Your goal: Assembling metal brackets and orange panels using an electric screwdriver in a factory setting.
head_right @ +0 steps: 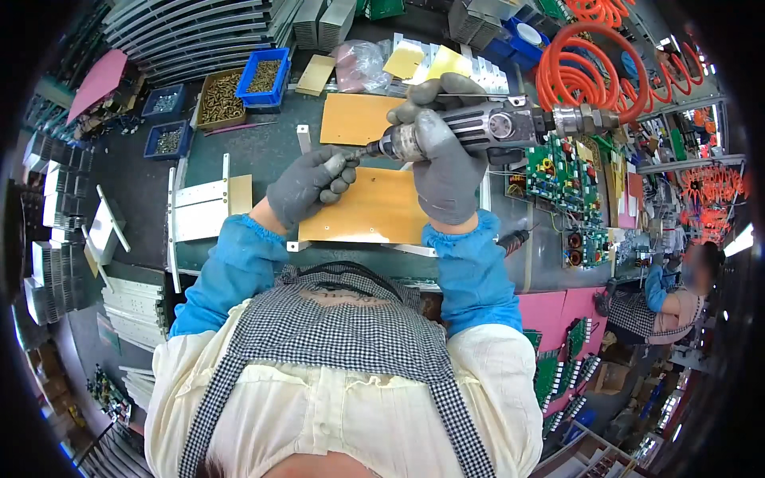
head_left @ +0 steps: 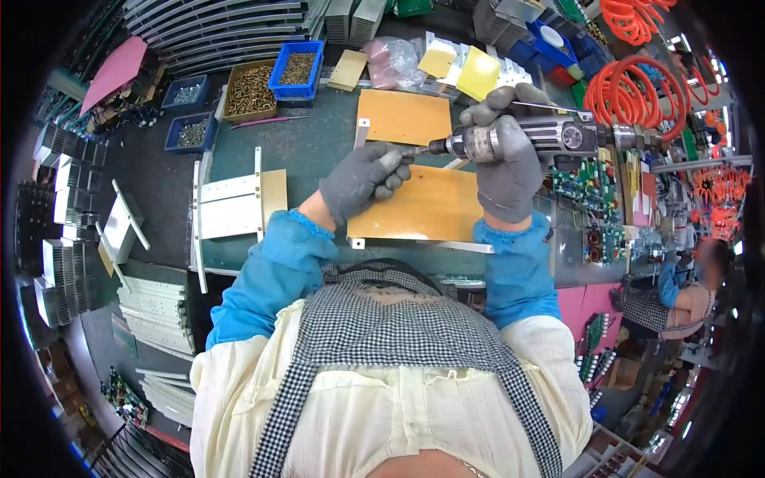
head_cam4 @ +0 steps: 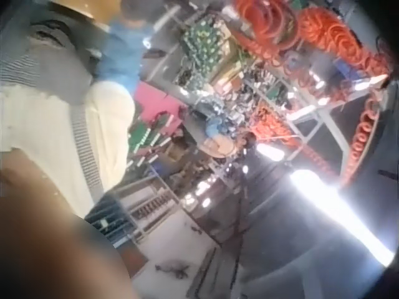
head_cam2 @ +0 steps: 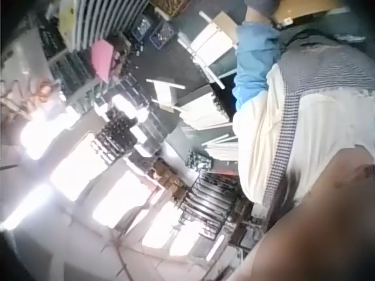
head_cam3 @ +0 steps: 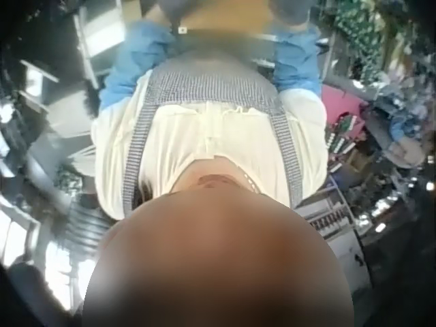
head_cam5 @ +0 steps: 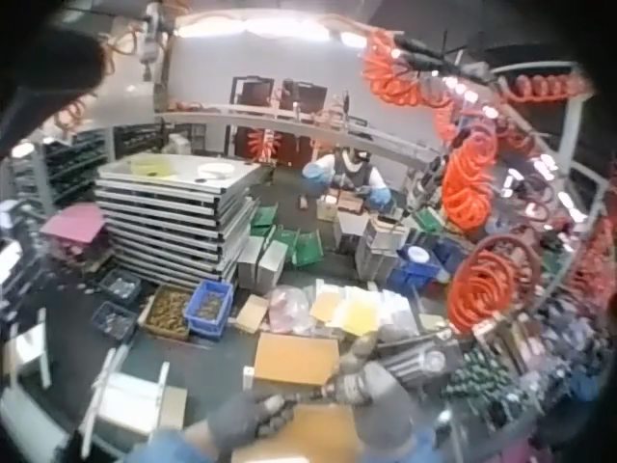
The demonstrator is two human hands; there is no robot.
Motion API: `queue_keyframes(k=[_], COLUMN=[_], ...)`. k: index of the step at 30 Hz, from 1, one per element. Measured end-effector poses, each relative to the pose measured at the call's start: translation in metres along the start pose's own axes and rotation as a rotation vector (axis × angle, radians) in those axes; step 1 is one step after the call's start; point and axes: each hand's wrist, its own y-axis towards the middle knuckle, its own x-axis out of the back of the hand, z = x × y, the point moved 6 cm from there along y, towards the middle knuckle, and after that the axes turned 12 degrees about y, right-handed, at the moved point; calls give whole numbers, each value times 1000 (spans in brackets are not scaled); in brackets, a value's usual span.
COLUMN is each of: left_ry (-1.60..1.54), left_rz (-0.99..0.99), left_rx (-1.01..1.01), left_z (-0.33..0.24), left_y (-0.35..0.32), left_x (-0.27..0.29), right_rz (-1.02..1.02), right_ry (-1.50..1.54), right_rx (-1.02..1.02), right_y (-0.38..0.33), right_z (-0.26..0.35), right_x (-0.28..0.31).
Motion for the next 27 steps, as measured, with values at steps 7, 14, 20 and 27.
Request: queue_keyframes(k=[7, 14, 20, 27], left_ry=[-42, -28, -53, -166], left_rz=[90, 70, 9, 127], left_rx=[-36, -9, -5, -114], left_z=[-2, -7, 0, 15], left_y=[-1, -2, 3, 19], left_x=[-1, -4, -1, 7], right_rz=[-156, -221, 0, -8], right_ry=[23, 8, -79, -263], right_rx=[26, 27, -136, -324], right_y=[-2, 7, -22, -88], right_z=[-2, 15, 52, -20], right_x=[13, 17, -29, -57])
